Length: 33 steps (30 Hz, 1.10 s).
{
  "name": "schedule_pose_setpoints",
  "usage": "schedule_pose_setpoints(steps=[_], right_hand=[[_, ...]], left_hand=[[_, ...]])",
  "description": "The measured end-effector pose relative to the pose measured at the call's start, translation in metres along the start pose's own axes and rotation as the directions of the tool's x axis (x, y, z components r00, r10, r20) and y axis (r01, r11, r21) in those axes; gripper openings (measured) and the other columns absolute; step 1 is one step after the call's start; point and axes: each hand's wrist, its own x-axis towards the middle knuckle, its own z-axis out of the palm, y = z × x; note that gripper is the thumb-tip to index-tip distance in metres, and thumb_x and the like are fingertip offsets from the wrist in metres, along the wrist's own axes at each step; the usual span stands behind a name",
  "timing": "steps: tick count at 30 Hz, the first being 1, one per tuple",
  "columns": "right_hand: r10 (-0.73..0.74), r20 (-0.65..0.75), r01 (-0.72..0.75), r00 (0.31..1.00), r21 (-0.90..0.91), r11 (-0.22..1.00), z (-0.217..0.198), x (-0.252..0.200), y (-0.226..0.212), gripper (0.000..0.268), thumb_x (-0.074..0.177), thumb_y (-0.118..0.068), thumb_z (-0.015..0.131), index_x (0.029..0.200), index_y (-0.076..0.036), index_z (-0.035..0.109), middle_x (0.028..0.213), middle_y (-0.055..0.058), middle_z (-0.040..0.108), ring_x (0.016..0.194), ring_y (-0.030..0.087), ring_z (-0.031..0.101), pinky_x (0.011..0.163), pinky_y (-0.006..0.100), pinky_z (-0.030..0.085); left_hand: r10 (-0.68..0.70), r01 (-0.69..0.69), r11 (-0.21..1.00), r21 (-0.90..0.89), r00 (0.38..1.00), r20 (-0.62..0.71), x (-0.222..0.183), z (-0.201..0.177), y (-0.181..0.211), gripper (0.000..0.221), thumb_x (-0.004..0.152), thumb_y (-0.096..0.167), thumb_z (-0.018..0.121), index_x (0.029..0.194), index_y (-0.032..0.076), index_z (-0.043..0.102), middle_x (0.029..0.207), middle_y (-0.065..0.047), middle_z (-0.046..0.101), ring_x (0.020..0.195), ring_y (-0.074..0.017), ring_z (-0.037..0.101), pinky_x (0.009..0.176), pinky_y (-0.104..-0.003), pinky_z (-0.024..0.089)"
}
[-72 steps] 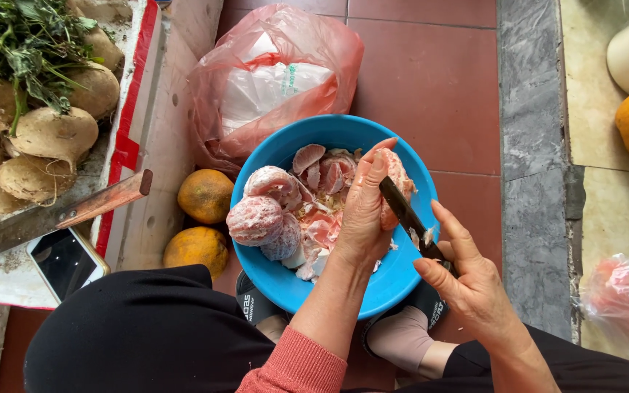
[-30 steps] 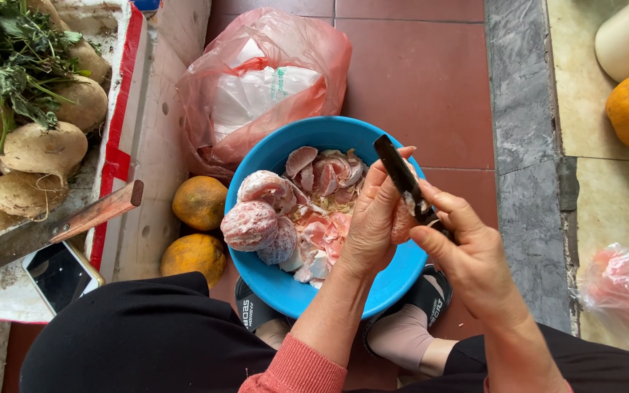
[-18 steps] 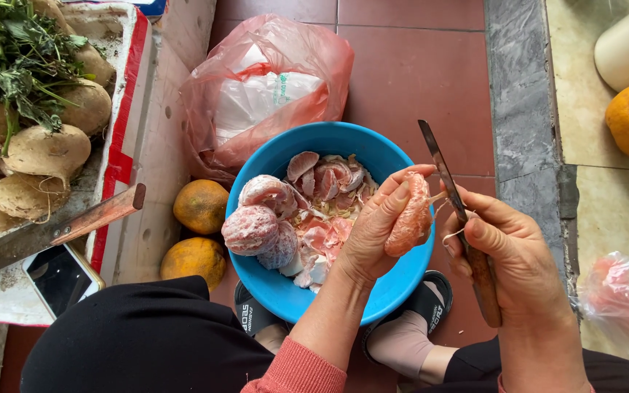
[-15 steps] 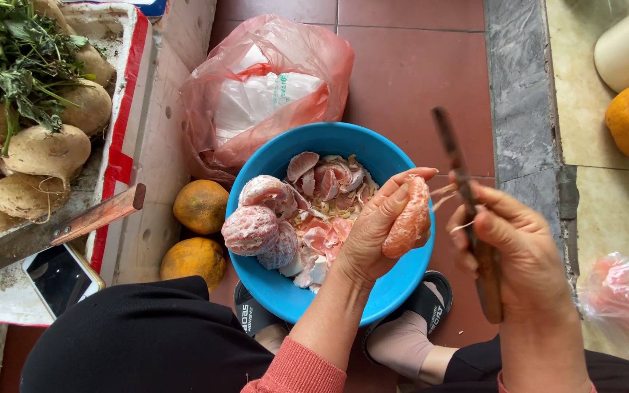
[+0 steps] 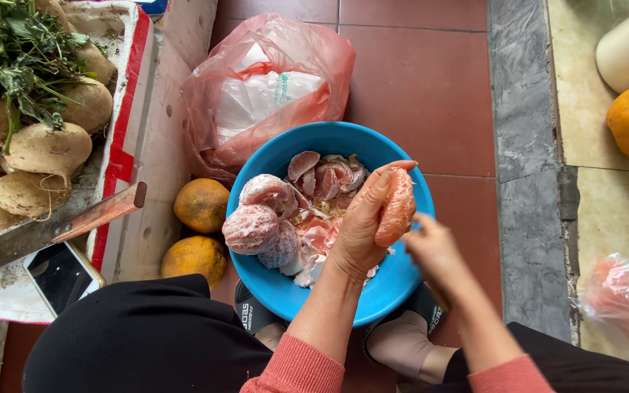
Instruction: Peeling a pomelo and cleaning the segments by removing the rind and membrane
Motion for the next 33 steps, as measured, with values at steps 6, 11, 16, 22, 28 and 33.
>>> schedule_pose_setpoints(steps=[6, 11, 16, 22, 28, 33], right_hand=[[0.008, 0.204, 0.127, 0.979, -0.640, 0.758, 0.066, -0.011, 0.068, 0.046, 0.090, -0.049, 0.067, 0.129, -0.030, 0.055, 0.114, 0.011, 0.076, 0.111, 0.039, 0.072, 0.098, 0.058, 0.055], [-0.047, 0.232, 0.198, 0.972, -0.688, 0.698, 0.056, 0.002, 0.065, 0.048, 0.083, -0.047, 0.075, 0.126, -0.035, 0.058, 0.117, 0.007, 0.067, 0.113, 0.038, 0.066, 0.100, 0.051, 0.054], [-0.228, 0.031, 0.192, 0.973, -0.658, 0.728, 0.029, 0.011, 0.041, 0.033, 0.075, -0.053, 0.080, 0.075, -0.025, 0.061, 0.101, -0.006, 0.054, 0.114, 0.025, 0.054, 0.096, 0.035, 0.051], [-0.065, 0.172, 0.150, 0.983, -0.547, 0.824, -0.005, -0.004, -0.037, 0.093, 0.073, -0.011, 0.073, 0.159, -0.025, 0.040, 0.173, 0.016, 0.010, 0.157, 0.045, 0.005, 0.113, 0.080, 0.020], [-0.191, -0.150, 0.162, 0.970, -0.189, 0.969, -0.014, -0.004, -0.022, 0.013, 0.082, -0.034, 0.087, 0.077, -0.025, 0.078, 0.057, -0.007, 0.061, 0.060, 0.005, 0.051, 0.055, 0.020, 0.041], [-0.199, 0.159, 0.176, 0.967, 0.146, 0.974, -0.023, -0.014, -0.048, 0.113, 0.072, 0.015, 0.063, 0.166, -0.027, 0.019, 0.165, 0.025, 0.031, 0.148, 0.049, 0.033, 0.106, 0.051, 0.048]], left_hand=[[0.056, 0.011, 0.945, 0.326, 0.979, -0.196, -0.009, 0.015, 0.018, 0.039, 0.103, 0.023, 0.056, 0.140, 0.010, 0.060, 0.093, -0.001, 0.064, 0.086, -0.0061, 0.064, 0.076, -0.020, 0.053], [0.079, 0.040, 0.895, 0.443, 0.966, -0.246, -0.007, 0.009, 0.015, 0.045, 0.099, 0.023, 0.057, 0.144, 0.015, 0.059, 0.105, -0.006, 0.057, 0.097, -0.0115, 0.057, 0.089, -0.027, 0.051], [0.123, 0.014, 0.877, 0.480, 0.960, -0.252, -0.006, 0.004, 0.013, 0.048, 0.097, 0.021, 0.056, 0.144, 0.014, 0.058, 0.102, -0.004, 0.056, 0.097, -0.0099, 0.057, 0.090, -0.027, 0.050], [0.107, 0.040, 0.851, 0.523, 0.963, -0.247, -0.004, -0.014, 0.010, 0.050, 0.099, 0.027, 0.049, 0.147, 0.016, 0.055, 0.103, -0.011, 0.056, 0.102, -0.0181, 0.060, 0.096, -0.035, 0.052], [0.075, 0.065, 0.857, 0.510, 0.965, -0.250, -0.004, -0.024, 0.002, 0.050, 0.102, 0.036, 0.046, 0.148, 0.018, 0.054, 0.108, -0.017, 0.061, 0.105, -0.0270, 0.064, 0.098, -0.040, 0.052], [0.114, 0.055, 0.806, 0.589, 0.962, -0.247, -0.004, -0.014, 0.000, 0.051, 0.101, 0.038, 0.043, 0.146, 0.017, 0.056, 0.095, -0.012, 0.058, 0.096, -0.0238, 0.062, 0.097, -0.039, 0.051]])
